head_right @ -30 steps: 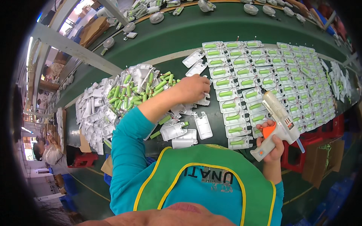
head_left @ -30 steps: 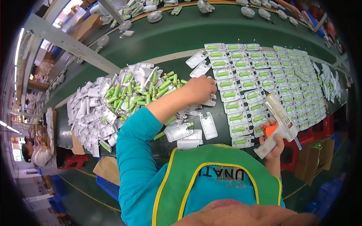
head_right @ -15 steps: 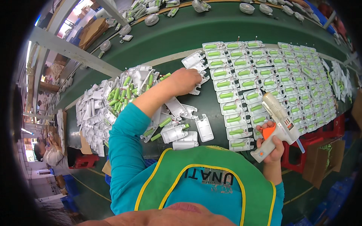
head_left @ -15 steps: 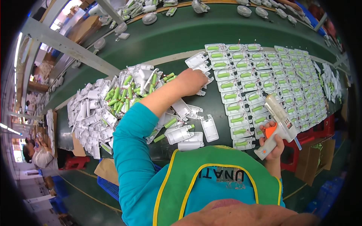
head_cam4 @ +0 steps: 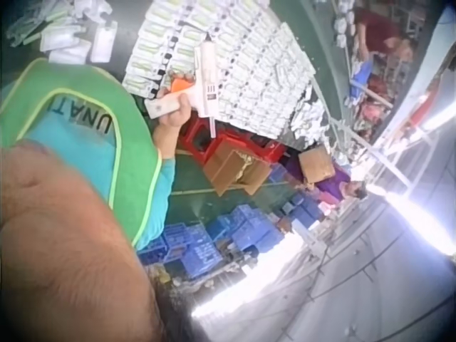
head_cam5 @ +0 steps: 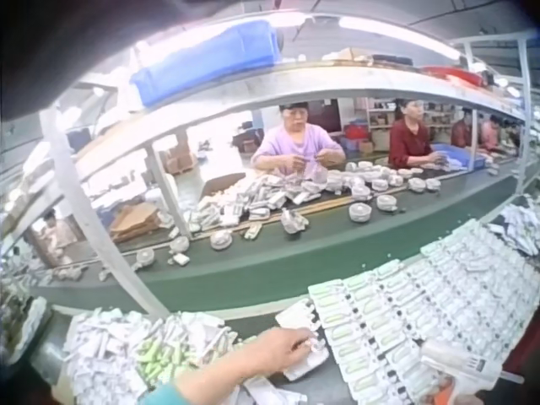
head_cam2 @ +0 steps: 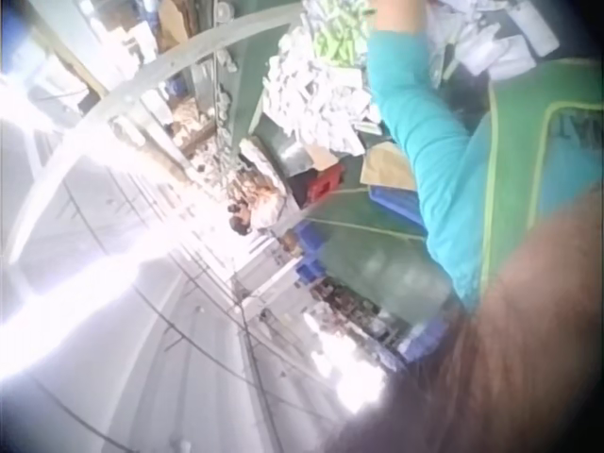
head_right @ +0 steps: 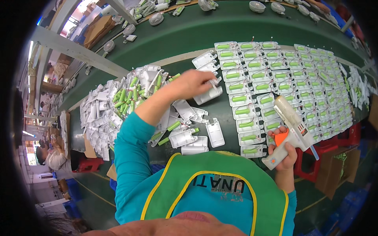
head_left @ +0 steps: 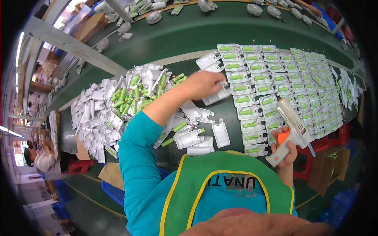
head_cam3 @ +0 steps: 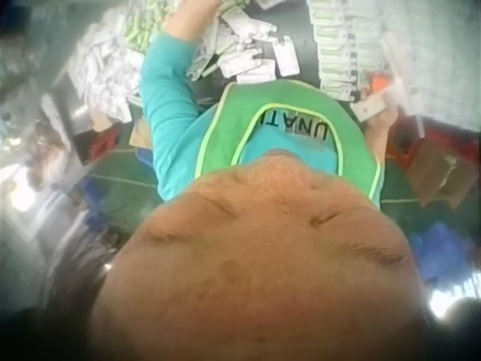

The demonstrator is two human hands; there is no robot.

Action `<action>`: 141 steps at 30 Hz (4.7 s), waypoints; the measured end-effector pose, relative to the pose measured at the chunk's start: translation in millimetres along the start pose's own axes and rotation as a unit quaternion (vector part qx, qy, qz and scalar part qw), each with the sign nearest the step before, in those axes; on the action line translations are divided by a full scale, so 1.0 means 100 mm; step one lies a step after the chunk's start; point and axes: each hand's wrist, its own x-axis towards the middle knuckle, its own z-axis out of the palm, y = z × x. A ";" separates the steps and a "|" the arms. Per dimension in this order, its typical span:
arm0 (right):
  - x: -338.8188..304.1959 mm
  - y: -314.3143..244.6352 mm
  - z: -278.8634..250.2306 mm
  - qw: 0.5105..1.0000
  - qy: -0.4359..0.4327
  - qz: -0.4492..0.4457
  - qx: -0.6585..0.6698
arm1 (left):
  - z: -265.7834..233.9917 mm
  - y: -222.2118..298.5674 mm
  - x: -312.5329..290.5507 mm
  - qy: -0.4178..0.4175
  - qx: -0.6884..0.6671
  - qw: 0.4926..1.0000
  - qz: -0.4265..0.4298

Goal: Assembling electronic components into plastic housings using a hot glue gun.

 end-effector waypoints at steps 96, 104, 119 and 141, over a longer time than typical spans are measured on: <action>-0.11 0.06 0.07 0.996 -0.081 0.039 0.022 | 0.58 0.03 -0.17 0.093 0.006 0.991 -0.093; -0.13 0.06 0.04 0.996 -0.081 0.033 0.021 | 0.65 0.04 -0.25 0.163 0.098 0.981 -0.035; -0.09 0.11 0.13 0.995 -0.088 0.055 0.001 | 0.81 -0.07 -0.36 0.173 0.104 0.979 0.023; -0.29 0.13 0.18 0.993 -0.109 0.046 -0.013 | 1.19 0.58 -1.19 0.158 0.276 0.944 -0.085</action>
